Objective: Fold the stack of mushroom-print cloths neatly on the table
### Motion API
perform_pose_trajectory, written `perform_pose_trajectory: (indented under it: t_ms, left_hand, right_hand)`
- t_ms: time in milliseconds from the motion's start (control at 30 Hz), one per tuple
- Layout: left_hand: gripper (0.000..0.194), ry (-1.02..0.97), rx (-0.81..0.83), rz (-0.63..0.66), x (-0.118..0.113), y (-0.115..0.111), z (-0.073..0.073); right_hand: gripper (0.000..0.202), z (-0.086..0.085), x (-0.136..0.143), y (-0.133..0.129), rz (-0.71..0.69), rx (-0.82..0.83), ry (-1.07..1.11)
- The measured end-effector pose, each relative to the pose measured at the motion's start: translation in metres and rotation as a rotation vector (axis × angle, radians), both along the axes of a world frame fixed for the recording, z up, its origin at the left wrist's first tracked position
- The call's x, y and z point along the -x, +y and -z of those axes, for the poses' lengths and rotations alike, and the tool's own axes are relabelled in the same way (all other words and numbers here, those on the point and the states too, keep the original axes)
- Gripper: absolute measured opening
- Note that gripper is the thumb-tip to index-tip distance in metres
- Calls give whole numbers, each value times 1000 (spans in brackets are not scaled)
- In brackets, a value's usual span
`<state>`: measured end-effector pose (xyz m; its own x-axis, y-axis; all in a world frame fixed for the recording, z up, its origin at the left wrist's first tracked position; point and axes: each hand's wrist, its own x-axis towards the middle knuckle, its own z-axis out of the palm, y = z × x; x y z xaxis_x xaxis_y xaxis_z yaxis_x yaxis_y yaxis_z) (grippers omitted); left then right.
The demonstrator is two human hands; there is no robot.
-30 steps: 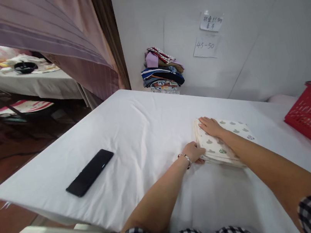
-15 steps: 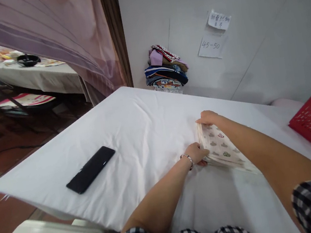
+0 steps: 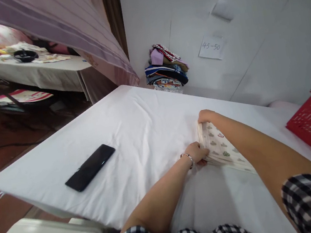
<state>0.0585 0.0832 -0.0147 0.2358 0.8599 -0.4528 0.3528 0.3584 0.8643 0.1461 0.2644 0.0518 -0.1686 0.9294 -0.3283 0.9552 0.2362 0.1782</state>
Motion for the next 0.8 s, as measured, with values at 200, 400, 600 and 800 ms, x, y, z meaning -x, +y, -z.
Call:
perform_pose_trajectory:
  t_ms: [200,400,600,800]
  left_hand:
    - [36,-95,32,-13,1,-3,-6]
    - [37,-145,28,-15,2,-4,-4]
    - [36,-125,24,-6,3,-4,-3]
    - [39,-108,41,4,4,-4,-3]
  right_hand:
    - [24,-3,15,1,44,69,-112]
    - [36,-3,22,-5,7,8,-83]
    - [15,-4,8,-5,87,159,-10]
    - [12,-4,-5,3,202,309,105]
